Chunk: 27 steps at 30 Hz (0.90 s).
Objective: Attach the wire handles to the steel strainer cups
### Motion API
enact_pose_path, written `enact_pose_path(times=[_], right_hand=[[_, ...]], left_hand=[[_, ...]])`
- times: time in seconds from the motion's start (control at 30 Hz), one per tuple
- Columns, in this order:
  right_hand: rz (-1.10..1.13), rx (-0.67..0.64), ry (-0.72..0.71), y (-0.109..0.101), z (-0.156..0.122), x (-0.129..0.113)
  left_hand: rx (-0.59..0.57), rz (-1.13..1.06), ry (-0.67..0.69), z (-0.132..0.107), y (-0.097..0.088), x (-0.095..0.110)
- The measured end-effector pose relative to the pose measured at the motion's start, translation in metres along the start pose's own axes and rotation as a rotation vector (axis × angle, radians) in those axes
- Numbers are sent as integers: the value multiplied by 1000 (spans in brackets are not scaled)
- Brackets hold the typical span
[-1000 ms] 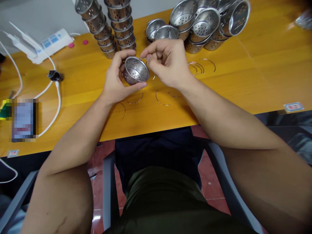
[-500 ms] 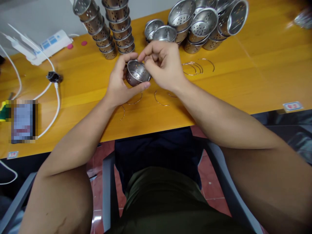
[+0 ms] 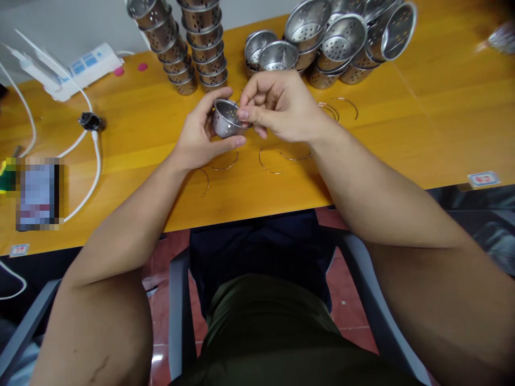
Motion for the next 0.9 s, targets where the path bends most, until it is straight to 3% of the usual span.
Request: enact_pose_path(times=[0.33,0.6,0.73,0.9], right_hand=[[-73,75,62,4,0,1],[-69,62,72,8,0,-4],[-202,185,-72,-5,1,-1],[-431,162,-168,-16,2,13]], left_hand=[[12,14,-28,-3,7,-13],[50,60,-8,0,5,-6],[129,37,81,6,-3,4],[128,162,-104,11,-16,15]])
Point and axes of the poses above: each hand's wrist, its own z-axis towards the middle knuckle, its own y-axis out of the palm, x = y × z, the point moved 4 cm from there along z, towards the middle knuckle, and after that the axes turned 12 degrees about z, right-handed, at the moved point
